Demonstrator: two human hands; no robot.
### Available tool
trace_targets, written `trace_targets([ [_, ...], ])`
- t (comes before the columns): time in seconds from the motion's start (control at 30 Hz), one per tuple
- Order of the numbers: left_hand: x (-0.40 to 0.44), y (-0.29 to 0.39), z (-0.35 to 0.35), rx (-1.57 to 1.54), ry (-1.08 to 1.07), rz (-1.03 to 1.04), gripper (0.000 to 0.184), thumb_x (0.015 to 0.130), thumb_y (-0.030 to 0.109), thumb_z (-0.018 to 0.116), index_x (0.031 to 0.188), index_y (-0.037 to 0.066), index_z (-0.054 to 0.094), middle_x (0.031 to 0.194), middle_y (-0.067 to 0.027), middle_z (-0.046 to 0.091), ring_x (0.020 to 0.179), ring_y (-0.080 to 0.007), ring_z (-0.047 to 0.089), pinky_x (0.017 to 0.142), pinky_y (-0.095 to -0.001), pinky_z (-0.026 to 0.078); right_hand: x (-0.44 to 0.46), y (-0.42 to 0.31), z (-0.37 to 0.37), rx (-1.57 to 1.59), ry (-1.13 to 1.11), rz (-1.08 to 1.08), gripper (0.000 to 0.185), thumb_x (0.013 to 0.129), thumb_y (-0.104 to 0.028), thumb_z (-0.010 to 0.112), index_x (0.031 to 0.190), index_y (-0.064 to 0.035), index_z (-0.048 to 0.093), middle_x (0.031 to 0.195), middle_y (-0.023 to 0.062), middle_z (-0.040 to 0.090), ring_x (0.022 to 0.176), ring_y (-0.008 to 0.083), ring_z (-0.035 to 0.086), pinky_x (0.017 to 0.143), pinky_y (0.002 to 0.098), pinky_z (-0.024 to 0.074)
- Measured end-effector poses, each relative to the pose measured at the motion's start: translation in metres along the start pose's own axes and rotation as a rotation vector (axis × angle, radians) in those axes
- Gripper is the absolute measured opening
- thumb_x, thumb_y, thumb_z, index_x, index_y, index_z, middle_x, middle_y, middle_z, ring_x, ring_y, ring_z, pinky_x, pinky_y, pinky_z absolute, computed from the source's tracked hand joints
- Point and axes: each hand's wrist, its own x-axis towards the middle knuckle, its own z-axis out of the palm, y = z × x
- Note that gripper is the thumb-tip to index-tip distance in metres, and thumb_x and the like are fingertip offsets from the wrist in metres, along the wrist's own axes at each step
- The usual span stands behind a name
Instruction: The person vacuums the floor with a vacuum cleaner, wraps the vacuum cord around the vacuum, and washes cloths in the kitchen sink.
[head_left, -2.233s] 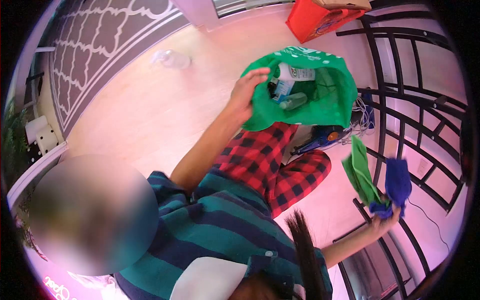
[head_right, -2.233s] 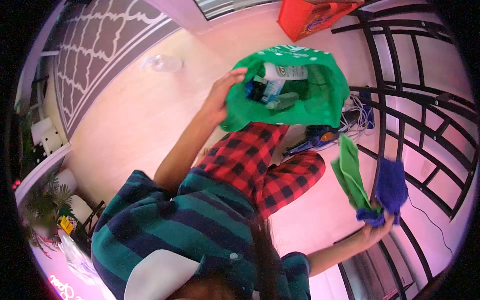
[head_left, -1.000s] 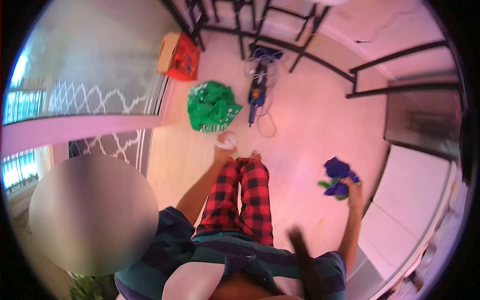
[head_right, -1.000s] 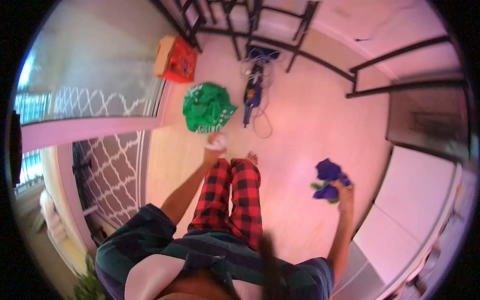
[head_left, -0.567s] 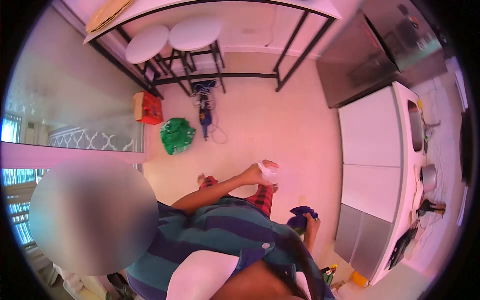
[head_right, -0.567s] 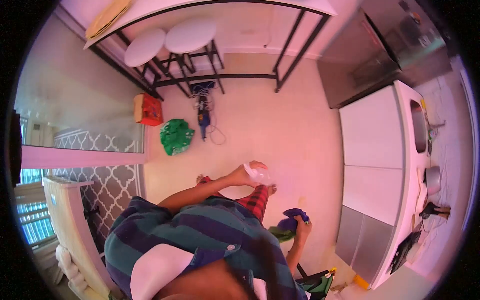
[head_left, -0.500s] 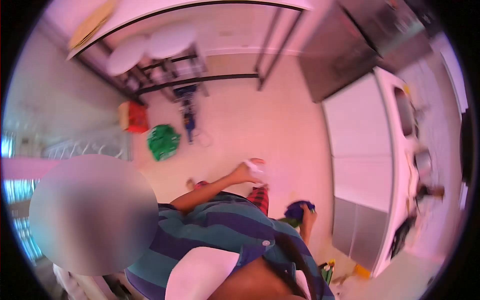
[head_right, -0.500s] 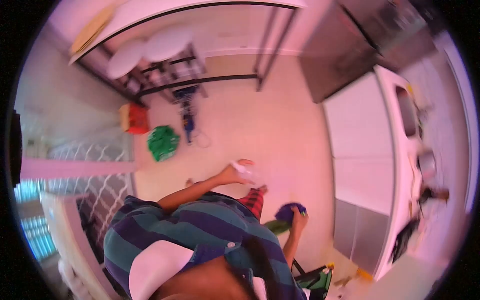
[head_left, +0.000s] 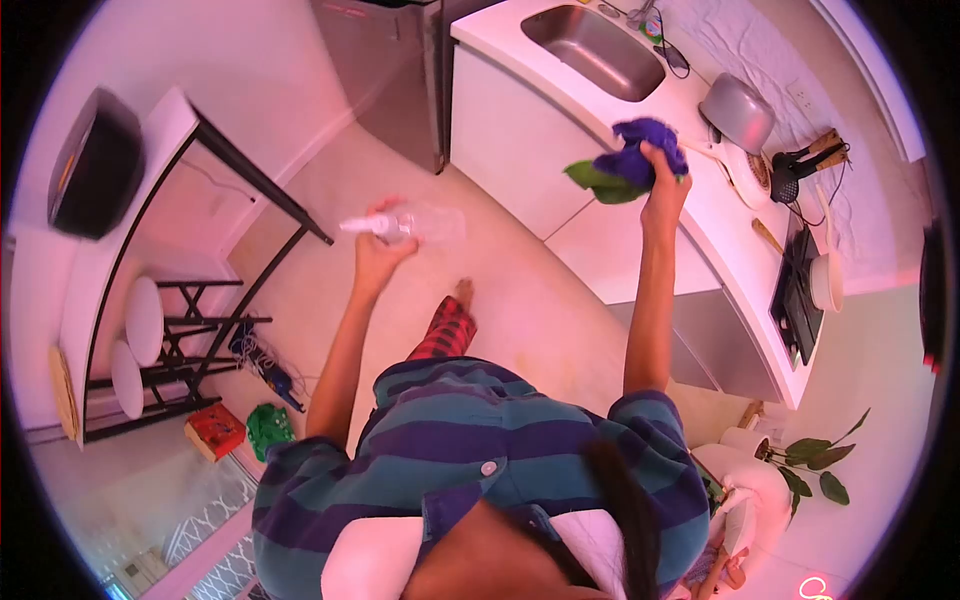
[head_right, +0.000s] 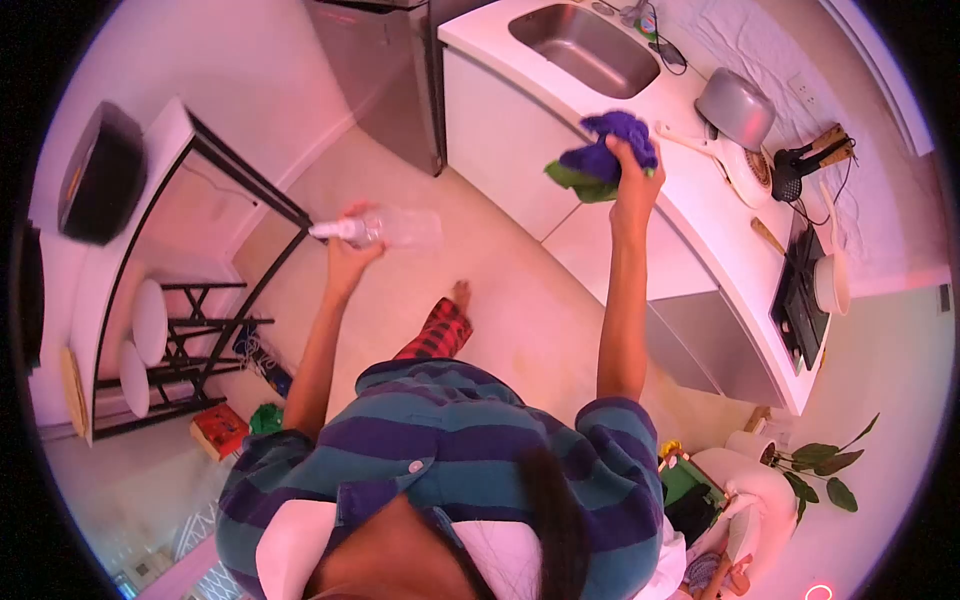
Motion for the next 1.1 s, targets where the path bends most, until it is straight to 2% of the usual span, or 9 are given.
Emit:
trace_targets([
  [0.13,0.156,0.021,0.040,0.046,-0.021,0.155,0.059,0.062,0.004,0.070,0.116,0.004,0.046,0.107,-0.0067,0.053,0.094,-0.0147,0.051,0.080,-0.0280,0.044,0.116,0.029,0.003,-0.301,-0.145,-0.021,0.036,0.065,-0.010,0.069,0.097,-0.0002,0.056,0.085,0.0032,0.058,0.078,0.0107,0.052,0.073,0.0230,0.0415],
  [0.23,0.271,0.027,0.079,0.221,-0.022,0.250,0.055,0.059,0.012,0.073,0.109,0.009,0.052,0.099,-0.0085,0.059,0.091,-0.0176,0.056,0.080,-0.0298,0.044,0.185,0.107,-0.031,-0.722,-0.352,-0.394,0.051,0.060,-0.012,0.072,0.107,-0.0028,0.055,0.103,0.0126,0.057,0.092,0.0234,0.055,0.083,0.0288,0.0415],
  [0.37,0.399,0.027,0.139,0.370,-0.017,0.204,0.060,0.052,0.027,0.072,0.106,0.010,0.054,0.096,-0.0095,0.061,0.089,-0.0253,0.059,0.080,-0.0328,0.044,0.183,0.207,-0.035,-1.305,-0.447,-0.397,0.054,0.063,-0.020,0.069,0.114,-0.0147,0.052,0.128,0.0072,0.040,0.110,0.0321,0.041,0.086,0.0455,0.0337],
  [0.43,0.454,0.018,0.156,0.425,0.028,0.234,0.060,0.051,0.027,0.072,0.105,0.010,0.054,0.096,-0.0099,0.061,0.090,-0.0250,0.059,0.079,-0.0327,0.044,0.197,0.214,0.001,-1.152,-0.540,-0.448,0.049,0.068,-0.025,0.065,0.115,-0.0197,0.051,0.134,0.0013,0.033,0.115,0.0321,0.034,0.087,0.0488,0.0281],
  [0.57,0.493,0.028,0.170,0.476,0.137,0.152,0.053,0.055,0.021,0.073,0.104,0.011,0.057,0.096,-0.0043,0.060,0.090,-0.0180,0.057,0.082,-0.0297,0.043,0.242,0.243,0.081,-1.000,-0.736,-0.570,0.052,0.063,-0.013,0.063,0.113,-0.0200,0.052,0.133,-0.0003,0.035,0.115,0.0301,0.034,0.090,0.0478,0.0249],
  [0.7,0.520,0.030,0.178,0.566,0.211,0.222,0.059,0.051,0.030,0.071,0.104,0.010,0.055,0.090,-0.0124,0.063,0.083,-0.0287,0.060,0.074,-0.0351,0.046,0.287,0.283,0.161,-0.882,-0.858,-0.614,0.055,0.058,-0.009,0.065,0.110,-0.0201,0.053,0.125,-0.0006,0.041,0.114,0.0288,0.034,0.089,0.0486,0.0246],
  [0.87,0.539,0.024,0.205,0.623,0.231,0.167,0.056,0.052,0.029,0.069,0.104,0.011,0.055,0.090,-0.0146,0.062,0.085,-0.0324,0.059,0.072,-0.0371,0.046,0.358,0.312,0.226,-1.026,-0.823,-0.524,0.057,0.055,-0.011,0.067,0.110,-0.0177,0.053,0.120,0.0034,0.045,0.110,0.0281,0.038,0.085,0.0466,0.0301],
  [0.97,0.555,0.013,0.215,0.648,0.204,0.113,0.056,0.052,0.028,0.069,0.104,0.011,0.055,0.092,-0.0147,0.061,0.086,-0.0323,0.058,0.073,-0.0373,0.046,0.425,0.340,0.231,-1.187,-0.622,-0.446,0.056,0.055,-0.013,0.068,0.109,-0.0145,0.053,0.111,0.0094,0.051,0.099,0.0301,0.049,0.080,0.0433,0.0393],
  [1.1,0.591,-0.024,0.223,0.639,0.163,0.108,0.059,0.053,0.028,0.069,0.106,0.009,0.054,0.091,-0.0147,0.062,0.085,-0.0352,0.058,0.075,-0.0397,0.046,0.523,0.418,0.126,-0.031,0.166,0.601,0.039,0.061,-0.014,0.065,0.098,-0.0063,0.055,0.096,0.0072,0.058,0.085,0.0268,0.057,0.076,0.0397,0.0464],
])
